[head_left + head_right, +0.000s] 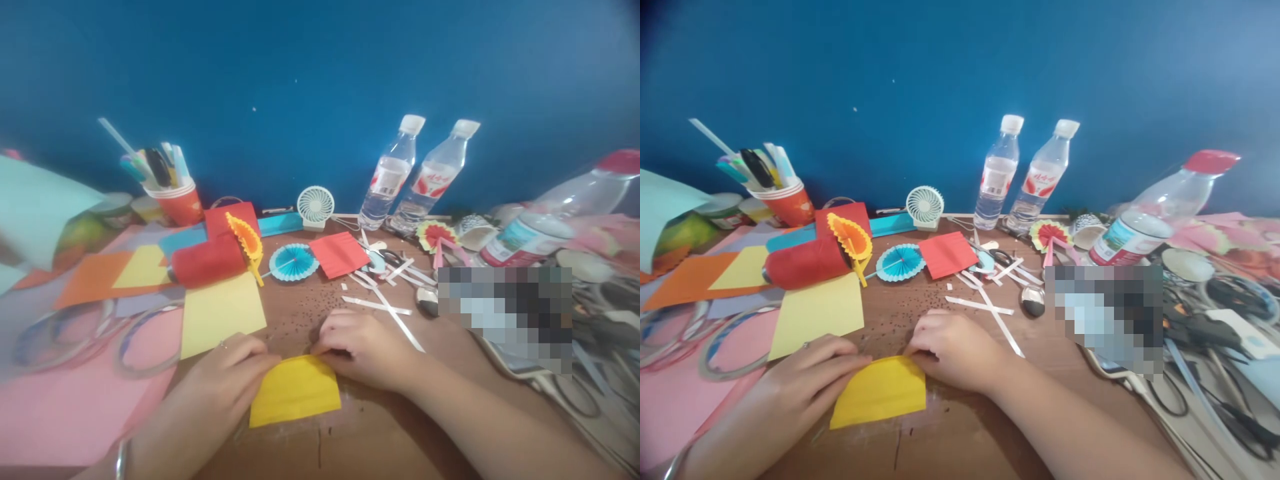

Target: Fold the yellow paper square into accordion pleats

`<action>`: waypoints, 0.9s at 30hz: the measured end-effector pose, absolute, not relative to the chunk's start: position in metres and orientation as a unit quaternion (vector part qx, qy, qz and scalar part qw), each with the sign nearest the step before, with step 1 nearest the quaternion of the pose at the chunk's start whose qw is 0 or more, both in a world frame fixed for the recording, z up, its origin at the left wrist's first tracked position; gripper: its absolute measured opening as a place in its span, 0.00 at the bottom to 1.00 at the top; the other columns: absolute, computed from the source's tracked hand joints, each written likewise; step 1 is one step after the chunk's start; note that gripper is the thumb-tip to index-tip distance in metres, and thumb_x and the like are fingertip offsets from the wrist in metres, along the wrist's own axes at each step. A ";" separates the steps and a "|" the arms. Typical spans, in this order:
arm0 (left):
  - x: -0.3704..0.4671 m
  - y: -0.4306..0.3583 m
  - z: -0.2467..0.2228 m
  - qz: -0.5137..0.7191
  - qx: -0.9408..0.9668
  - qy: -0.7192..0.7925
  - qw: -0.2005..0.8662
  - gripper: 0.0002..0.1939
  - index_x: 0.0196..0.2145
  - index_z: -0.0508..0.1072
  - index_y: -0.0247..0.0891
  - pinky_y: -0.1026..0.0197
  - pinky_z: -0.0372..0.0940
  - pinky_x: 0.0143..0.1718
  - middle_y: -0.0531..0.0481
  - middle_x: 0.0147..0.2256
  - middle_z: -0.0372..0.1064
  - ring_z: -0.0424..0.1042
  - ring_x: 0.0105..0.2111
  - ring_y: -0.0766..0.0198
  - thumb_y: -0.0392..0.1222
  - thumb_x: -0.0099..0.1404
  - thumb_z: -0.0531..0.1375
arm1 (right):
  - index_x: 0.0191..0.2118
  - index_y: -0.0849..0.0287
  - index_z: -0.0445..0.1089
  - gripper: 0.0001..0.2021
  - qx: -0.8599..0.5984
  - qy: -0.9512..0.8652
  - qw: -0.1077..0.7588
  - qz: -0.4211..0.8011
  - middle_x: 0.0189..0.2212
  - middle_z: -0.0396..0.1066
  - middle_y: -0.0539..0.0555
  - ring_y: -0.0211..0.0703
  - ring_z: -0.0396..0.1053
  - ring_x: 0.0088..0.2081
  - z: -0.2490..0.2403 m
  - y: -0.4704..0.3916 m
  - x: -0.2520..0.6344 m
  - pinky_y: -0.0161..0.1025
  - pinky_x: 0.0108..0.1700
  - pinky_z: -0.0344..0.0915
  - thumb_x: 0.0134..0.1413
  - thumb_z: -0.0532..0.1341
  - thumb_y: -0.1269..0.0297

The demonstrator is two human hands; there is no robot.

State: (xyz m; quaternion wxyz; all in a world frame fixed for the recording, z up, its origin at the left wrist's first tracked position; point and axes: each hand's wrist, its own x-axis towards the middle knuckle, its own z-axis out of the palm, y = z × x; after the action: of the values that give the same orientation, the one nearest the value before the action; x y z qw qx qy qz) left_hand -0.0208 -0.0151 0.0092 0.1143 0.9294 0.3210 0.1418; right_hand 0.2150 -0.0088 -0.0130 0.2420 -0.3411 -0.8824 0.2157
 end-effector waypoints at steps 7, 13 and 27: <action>-0.028 -0.015 0.003 0.114 0.944 0.303 0.067 0.15 0.37 0.74 0.46 0.59 0.64 0.42 0.53 0.35 0.71 0.68 0.38 0.62 0.32 0.62 0.50 | 0.32 0.61 0.72 0.06 -0.321 -0.899 0.230 0.187 0.29 0.71 0.52 0.38 0.66 0.34 -0.013 -0.007 0.217 0.33 0.37 0.62 0.51 0.58 0.75; -0.030 -0.015 -0.001 0.107 0.946 0.305 0.031 0.17 0.34 0.75 0.44 0.55 0.64 0.43 0.50 0.36 0.72 0.68 0.39 0.59 0.32 0.61 0.48 | 0.32 0.60 0.72 0.06 -0.313 -0.909 0.220 0.168 0.30 0.71 0.52 0.39 0.65 0.35 -0.014 -0.007 0.217 0.33 0.37 0.62 0.52 0.57 0.74; -0.026 -0.016 -0.003 0.164 0.904 0.381 0.107 0.14 0.39 0.70 0.47 0.59 0.66 0.38 0.52 0.36 0.70 0.69 0.36 0.60 0.35 0.61 0.50 | 0.48 0.54 0.68 0.20 -0.244 -0.909 0.291 0.172 0.45 0.69 0.50 0.35 0.65 0.43 -0.003 -0.019 0.210 0.34 0.45 0.62 0.55 0.49 0.77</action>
State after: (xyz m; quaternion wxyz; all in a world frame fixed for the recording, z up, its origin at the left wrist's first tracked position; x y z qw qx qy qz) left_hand -0.0257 -0.0160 -0.0031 0.1072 0.9036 0.3810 0.1638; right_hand 0.2105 -0.0194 -0.0035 0.2906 -0.2441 -0.9090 0.1721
